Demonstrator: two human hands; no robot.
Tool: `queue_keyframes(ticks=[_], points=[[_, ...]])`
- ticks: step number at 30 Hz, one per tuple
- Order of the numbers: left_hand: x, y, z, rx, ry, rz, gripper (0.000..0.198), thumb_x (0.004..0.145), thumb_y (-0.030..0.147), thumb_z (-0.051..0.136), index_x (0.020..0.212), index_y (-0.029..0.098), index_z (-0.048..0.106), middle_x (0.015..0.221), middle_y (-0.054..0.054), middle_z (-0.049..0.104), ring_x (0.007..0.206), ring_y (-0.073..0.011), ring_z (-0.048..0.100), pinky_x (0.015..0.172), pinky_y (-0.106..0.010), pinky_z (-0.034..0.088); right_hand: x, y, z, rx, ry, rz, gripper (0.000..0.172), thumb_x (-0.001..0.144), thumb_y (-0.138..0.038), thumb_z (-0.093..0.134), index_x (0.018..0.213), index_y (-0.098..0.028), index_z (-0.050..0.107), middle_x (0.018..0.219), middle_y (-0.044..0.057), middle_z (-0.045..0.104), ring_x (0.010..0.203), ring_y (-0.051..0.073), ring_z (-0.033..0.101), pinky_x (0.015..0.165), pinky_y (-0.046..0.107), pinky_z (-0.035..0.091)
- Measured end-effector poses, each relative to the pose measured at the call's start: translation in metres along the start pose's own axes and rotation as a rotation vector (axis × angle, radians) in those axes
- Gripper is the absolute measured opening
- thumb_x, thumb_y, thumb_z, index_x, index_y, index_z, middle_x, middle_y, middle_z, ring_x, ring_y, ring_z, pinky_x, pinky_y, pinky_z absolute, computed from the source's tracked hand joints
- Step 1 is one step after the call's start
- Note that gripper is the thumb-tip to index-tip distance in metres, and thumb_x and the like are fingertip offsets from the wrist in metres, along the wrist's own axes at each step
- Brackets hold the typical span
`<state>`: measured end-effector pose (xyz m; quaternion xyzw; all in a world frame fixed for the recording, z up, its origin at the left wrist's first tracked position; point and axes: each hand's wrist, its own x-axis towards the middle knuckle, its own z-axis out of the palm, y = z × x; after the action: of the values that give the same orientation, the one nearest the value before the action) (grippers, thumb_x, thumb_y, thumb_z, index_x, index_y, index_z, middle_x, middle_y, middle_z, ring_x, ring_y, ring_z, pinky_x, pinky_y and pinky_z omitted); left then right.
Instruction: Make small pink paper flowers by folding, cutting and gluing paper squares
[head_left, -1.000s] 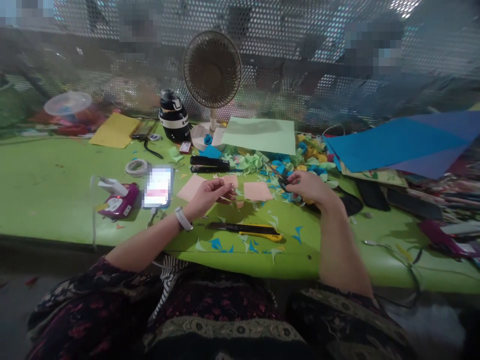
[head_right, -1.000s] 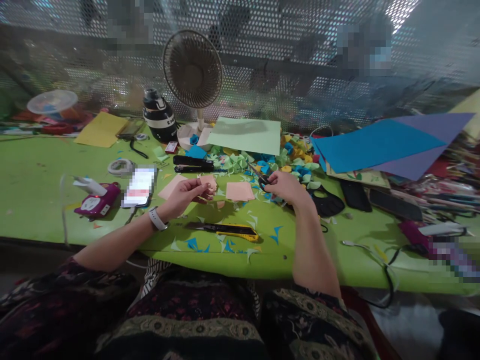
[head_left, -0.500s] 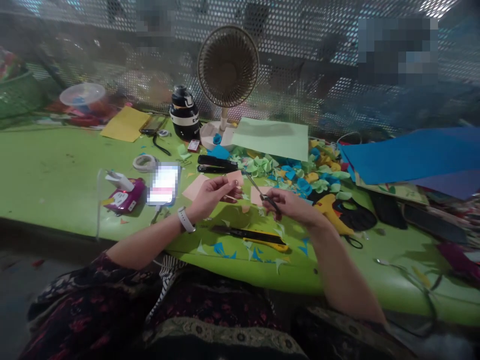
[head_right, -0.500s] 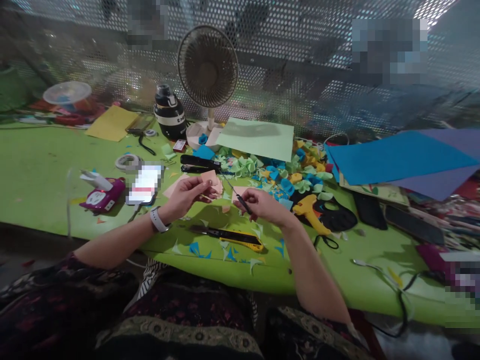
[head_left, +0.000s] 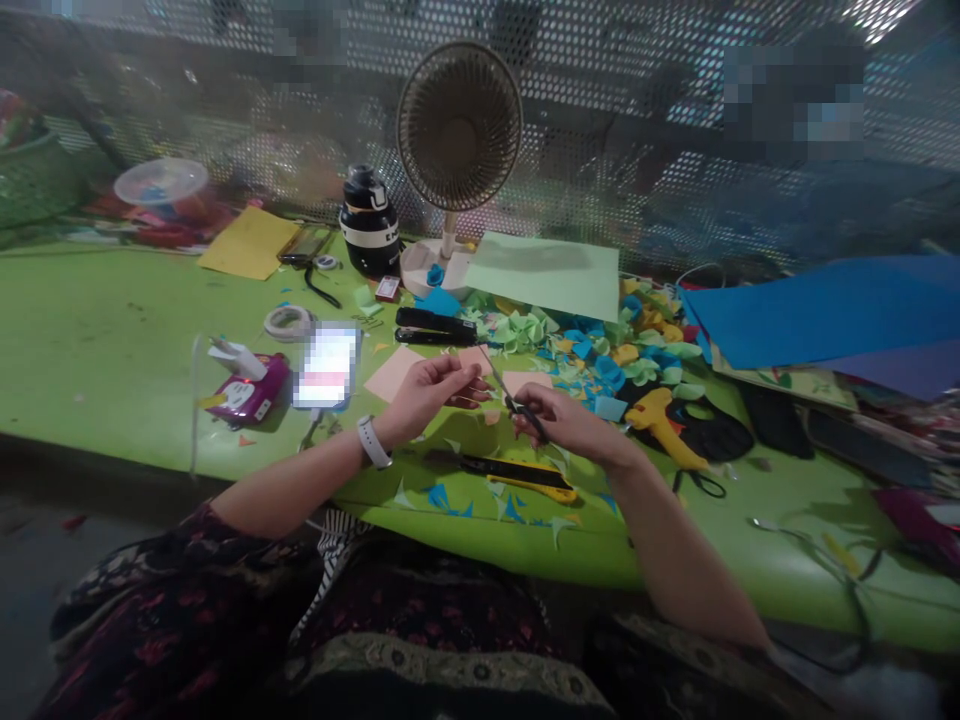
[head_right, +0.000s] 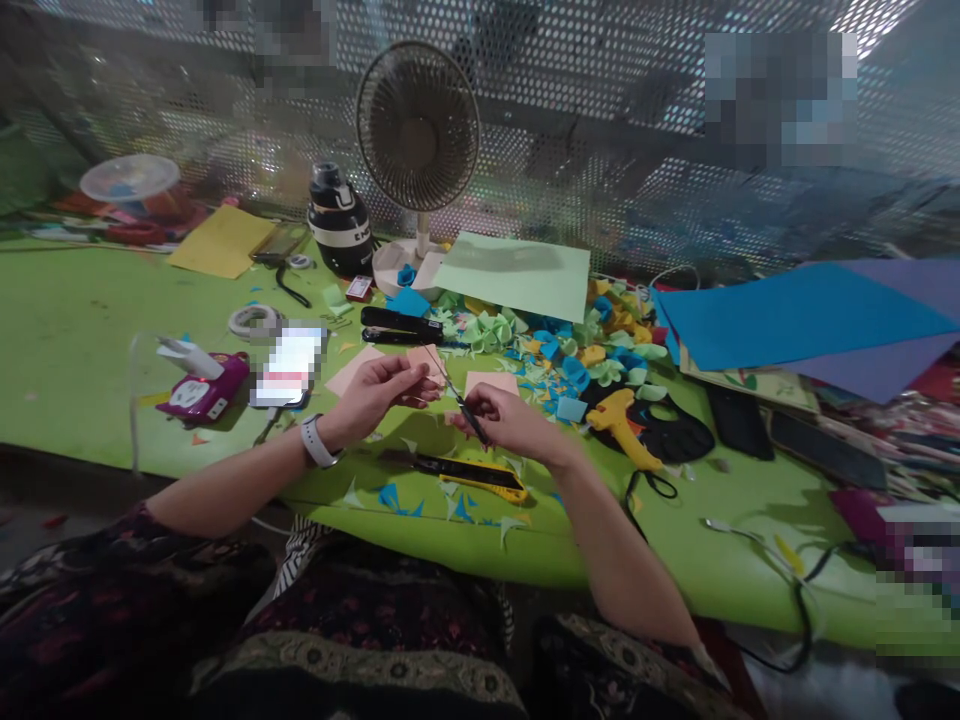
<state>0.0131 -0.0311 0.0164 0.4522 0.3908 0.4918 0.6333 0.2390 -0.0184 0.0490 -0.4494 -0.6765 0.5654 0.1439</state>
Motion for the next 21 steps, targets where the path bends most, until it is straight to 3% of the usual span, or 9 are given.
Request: queue_keyframes(ticks=[8,15,21], points=[[-0.0002,0.0007,0.0011,-0.017,0.018,-0.011,0.045,0.075,0.054,0.081,0.087,0.014,0.065,0.09,-0.011,0.078,0.086,-0.0206,0.076,0.079,-0.034,0.062,0.0,-0.0008,0.002,-0.004,0.014,0.0,0.057,0.067,-0.068,0.077,0.085,-0.02,0.054,0.072,-0.002,0.061,0.064,0.011,0.055,0.055,0.024,0.045],[0.0006,-0.0015,0.0002,-0.023,0.013,-0.01,0.044,0.075,0.053,0.081,0.086,0.013,0.065,0.089,-0.01,0.078,0.084,-0.0191,0.076,0.08,-0.033,0.062,0.0005,-0.0015,0.0037,-0.056,0.052,-0.028,0.057,0.068,-0.071,0.075,0.081,-0.02,0.052,0.067,-0.004,0.056,0.059,0.01,0.049,0.052,0.023,0.035],[0.0006,-0.001,0.0012,-0.04,0.021,-0.018,0.045,0.073,0.053,0.083,0.088,0.013,0.067,0.088,-0.01,0.078,0.083,-0.0195,0.076,0.079,-0.033,0.062,0.002,-0.0005,0.0044,-0.043,0.079,-0.056,0.057,0.066,-0.071,0.076,0.077,-0.022,0.05,0.067,-0.003,0.057,0.063,0.013,0.053,0.057,0.025,0.038]])
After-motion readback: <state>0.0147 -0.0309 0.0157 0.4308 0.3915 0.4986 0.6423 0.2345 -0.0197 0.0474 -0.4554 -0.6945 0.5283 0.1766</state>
